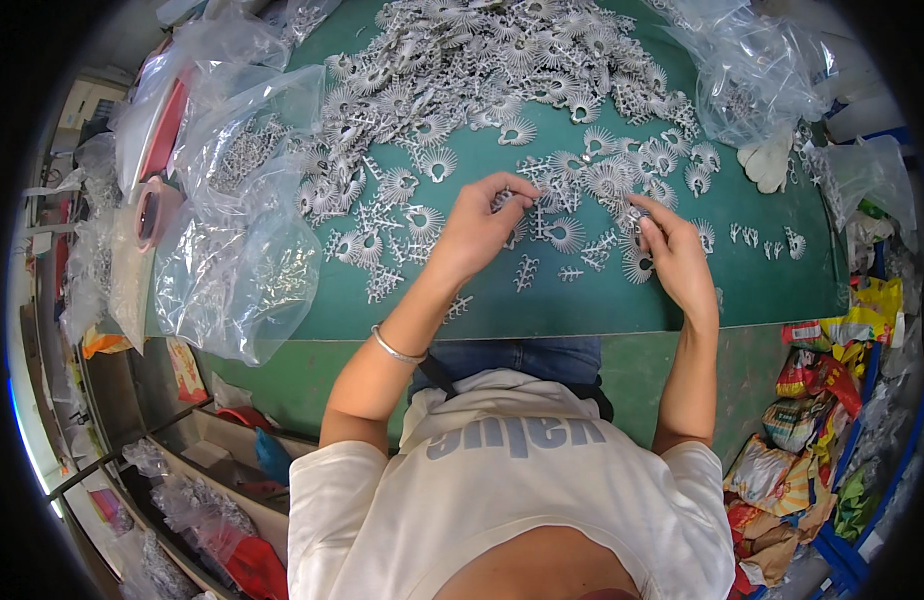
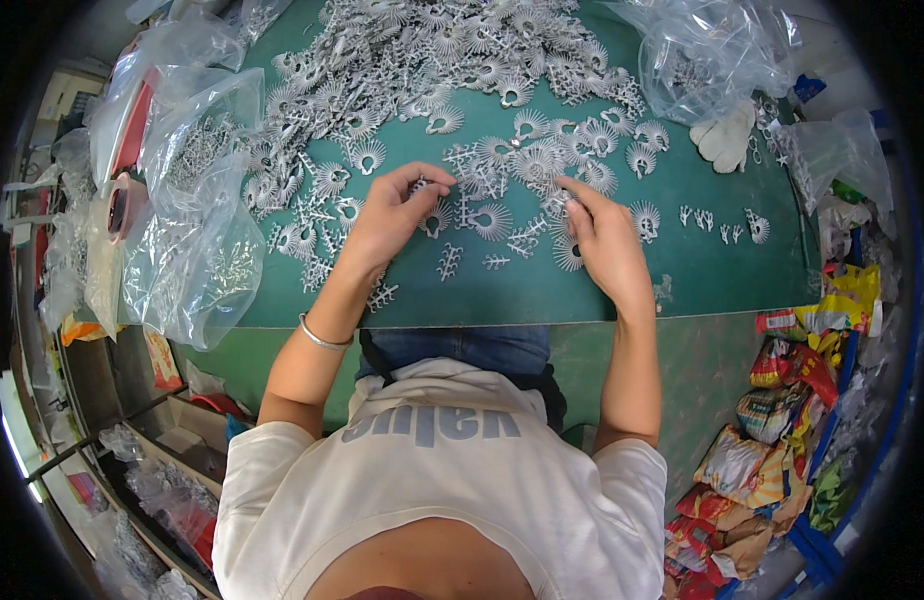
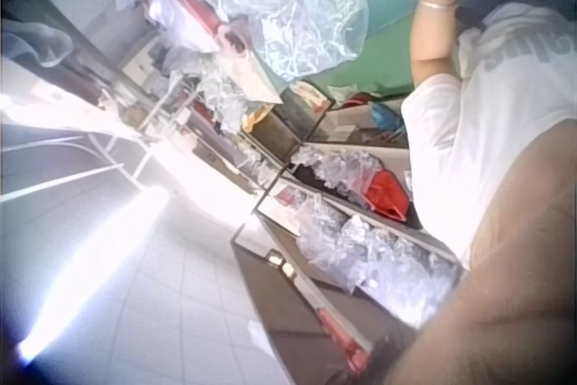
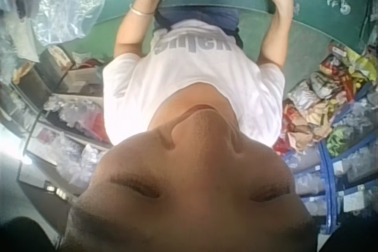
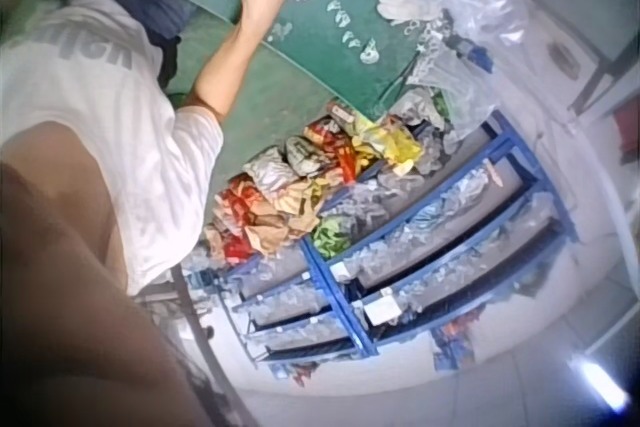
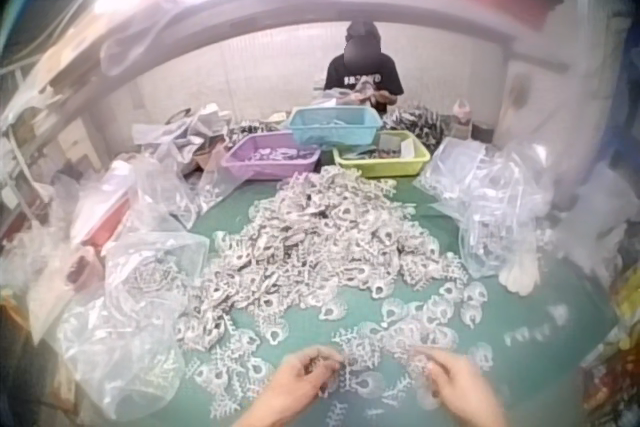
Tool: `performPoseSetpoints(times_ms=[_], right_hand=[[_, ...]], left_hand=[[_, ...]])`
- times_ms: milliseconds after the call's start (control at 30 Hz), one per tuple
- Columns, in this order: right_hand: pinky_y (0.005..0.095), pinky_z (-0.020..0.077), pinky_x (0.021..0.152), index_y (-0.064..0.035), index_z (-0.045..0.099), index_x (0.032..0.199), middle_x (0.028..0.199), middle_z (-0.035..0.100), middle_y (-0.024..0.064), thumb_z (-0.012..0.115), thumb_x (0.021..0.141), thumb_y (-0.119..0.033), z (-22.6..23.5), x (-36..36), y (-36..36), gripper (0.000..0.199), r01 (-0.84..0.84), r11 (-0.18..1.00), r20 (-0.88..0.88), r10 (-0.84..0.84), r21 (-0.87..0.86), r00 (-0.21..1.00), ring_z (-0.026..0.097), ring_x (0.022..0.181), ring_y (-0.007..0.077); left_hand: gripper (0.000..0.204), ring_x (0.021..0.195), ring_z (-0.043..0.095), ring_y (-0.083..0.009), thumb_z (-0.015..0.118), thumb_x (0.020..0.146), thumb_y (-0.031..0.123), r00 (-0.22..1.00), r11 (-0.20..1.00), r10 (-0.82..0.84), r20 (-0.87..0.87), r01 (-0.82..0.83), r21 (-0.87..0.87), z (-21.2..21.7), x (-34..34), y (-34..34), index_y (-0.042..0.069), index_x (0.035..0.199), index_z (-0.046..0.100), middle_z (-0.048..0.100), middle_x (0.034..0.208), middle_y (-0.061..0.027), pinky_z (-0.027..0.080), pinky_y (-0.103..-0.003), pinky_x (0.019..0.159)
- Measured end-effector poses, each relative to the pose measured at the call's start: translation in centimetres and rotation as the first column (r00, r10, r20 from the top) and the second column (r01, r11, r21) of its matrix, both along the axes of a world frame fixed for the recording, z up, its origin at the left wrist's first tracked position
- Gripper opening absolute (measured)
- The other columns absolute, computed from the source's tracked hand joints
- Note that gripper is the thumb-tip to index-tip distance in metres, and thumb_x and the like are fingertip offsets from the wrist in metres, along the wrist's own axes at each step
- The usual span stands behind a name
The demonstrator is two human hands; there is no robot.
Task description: The person sorts small white plastic parts on a green work surface by hand, moving them into piles and organizing them for packaging.
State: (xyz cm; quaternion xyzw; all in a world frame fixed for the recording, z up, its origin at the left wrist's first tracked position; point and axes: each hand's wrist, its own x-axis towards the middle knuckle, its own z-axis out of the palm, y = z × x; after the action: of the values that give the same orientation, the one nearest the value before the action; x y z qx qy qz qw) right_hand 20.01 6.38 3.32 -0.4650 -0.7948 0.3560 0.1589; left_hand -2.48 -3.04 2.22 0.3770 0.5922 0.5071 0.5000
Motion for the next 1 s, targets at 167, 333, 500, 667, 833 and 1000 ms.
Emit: performPoseSetpoints(times_ms=[167, 333, 500, 667, 833, 1000], right_hand=[[0.0311, 0.0408, 0.055, -0.0015, 0.059, 0.099, 0.067, 0.058, 0.0093, 0.045, 0.088, -0.007, 1.2, 1.2, 0.1, 0.019, -0.022, 0.988, 0.121, 0.003, 0.155, 0.993, 0.055, 0.06, 0.0178], [0.022, 0.0367, 0.051, 0.0003, 0.056, 0.1, 0.076, 0.059, 0.0011, 0.048, 0.09, -0.011, 1.0, 1.2, 0.7, 0.017, -0.124, 0.854, -0.486, -0.162, -0.505, 0.859, 0.043, 0.057, 0.0061], [0.0263, 0.0408, 0.053, -0.0025, 0.06, 0.095, 0.072, 0.058, 0.0006, 0.067, 0.077, -0.017, -0.7, -3.4, 0.0, 0.025, -0.093, 0.994, -0.299, 0.106, 0.056, 0.948, 0.05, 0.058, 0.011], [0.0373, 0.0466, 0.061, -0.0038, 0.063, 0.092, 0.081, 0.063, 0.0102, 0.072, 0.068, -0.02, -2.1, -6.6, -0.4, 0.031, -0.186, 0.89, 0.028, 0.192, 0.416, 0.981, 0.059, 0.071, 0.0286], [0.0334, 0.0446, 0.052, -0.0029, 0.061, 0.083, 0.074, 0.06, 0.0072, 0.064, 0.077, -0.017, -1.8, -5.9, -0.2, 0.016, -0.15, 0.955, -0.072, 0.173, 0.255, 0.982, 0.059, 0.064, 0.0237], [0.0214, 0.0331, 0.041, -0.0035, 0.059, 0.091, 0.07, 0.054, 0.0042, 0.054, 0.086, -0.017, -1.6, -2.5, 2.2, 0.015, -0.202, 0.674, -0.594, -0.42, -0.71, 0.686, 0.049, 0.055, 0.0123]], left_hand=[[0.02, 0.071, 0.05, -0.0119, 0.048, 0.081, 0.0, 0.903, 0.994, -0.061, -0.425, 0.091, 0.053, -0.6, -1.0, 0.3, 0.001, 0.097, 0.06, 0.054, 0.081, -0.0045, 0.04, -0.023, 0.065], [0.023, 0.077, 0.053, -0.0239, 0.054, 0.079, -0.001, 0.694, 0.985, -0.033, -0.719, 0.145, 0.095, -0.4, -1.2, 1.4, 0.005, 0.1, 0.059, 0.052, 0.082, -0.0108, 0.043, -0.032, 0.071], [0.03, 0.087, 0.051, -0.0317, 0.061, 0.073, -0.001, 0.55, 0.936, -0.045, -0.834, 0.316, 0.158, -1.7, -1.5, 2.8, 0.007, 0.101, 0.057, 0.05, 0.086, -0.0135, 0.042, -0.038, 0.074], [0.027, 0.086, 0.051, -0.0327, 0.063, 0.071, -0.001, 0.521, 0.918, -0.031, -0.853, 0.352, 0.182, -1.6, -1.7, 3.1, 0.006, 0.097, 0.057, 0.05, 0.087, -0.0134, 0.043, -0.039, 0.074], [0.026, 0.08, 0.052, -0.031, 0.067, 0.07, 0.002, 0.631, 0.912, -0.058, -0.773, 0.349, 0.216, -0.7, -2.0, 2.3, 0.003, 0.093, 0.056, 0.051, 0.086, -0.0118, 0.044, -0.036, 0.072], [0.028, 0.075, 0.05, -0.0198, 0.07, 0.069, 0.005, 0.873, 0.947, -0.266, -0.408, 0.317, 0.061, -0.2, -2.9, 2.2, 0.004, 0.093, 0.056, 0.05, 0.081, -0.0059, 0.042, -0.028, 0.068]])
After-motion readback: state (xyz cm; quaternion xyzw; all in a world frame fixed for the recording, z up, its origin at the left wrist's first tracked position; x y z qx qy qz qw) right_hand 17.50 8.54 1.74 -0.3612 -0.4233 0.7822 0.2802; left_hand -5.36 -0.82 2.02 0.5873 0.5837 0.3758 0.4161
